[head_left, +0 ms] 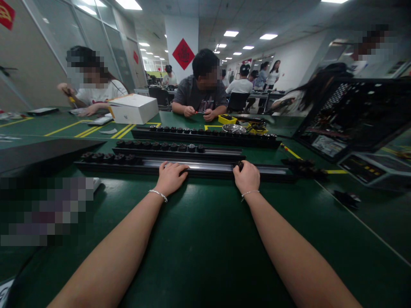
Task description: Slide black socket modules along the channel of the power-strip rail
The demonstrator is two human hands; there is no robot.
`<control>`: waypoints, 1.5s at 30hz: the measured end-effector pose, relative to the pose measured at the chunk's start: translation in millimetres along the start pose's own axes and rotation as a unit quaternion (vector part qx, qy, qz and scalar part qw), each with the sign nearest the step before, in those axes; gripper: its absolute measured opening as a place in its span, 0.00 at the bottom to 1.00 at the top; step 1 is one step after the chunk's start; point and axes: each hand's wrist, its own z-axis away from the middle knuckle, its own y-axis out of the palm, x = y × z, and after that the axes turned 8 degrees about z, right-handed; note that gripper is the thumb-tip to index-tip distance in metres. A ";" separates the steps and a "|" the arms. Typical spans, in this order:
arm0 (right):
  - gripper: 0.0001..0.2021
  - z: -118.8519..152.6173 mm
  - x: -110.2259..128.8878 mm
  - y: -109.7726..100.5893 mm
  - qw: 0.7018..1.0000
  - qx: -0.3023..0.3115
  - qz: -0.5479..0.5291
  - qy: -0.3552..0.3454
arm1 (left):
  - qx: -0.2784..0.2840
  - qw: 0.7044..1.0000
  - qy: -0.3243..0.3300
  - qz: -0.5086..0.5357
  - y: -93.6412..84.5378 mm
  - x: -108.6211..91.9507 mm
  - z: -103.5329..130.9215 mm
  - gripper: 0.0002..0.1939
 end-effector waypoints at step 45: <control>0.19 2.6 -7.8 -0.7 1.000 -0.019 -0.009 0.018 | 0.008 1.000 -0.021 0.019 1.0 3.0 -1.0 0.11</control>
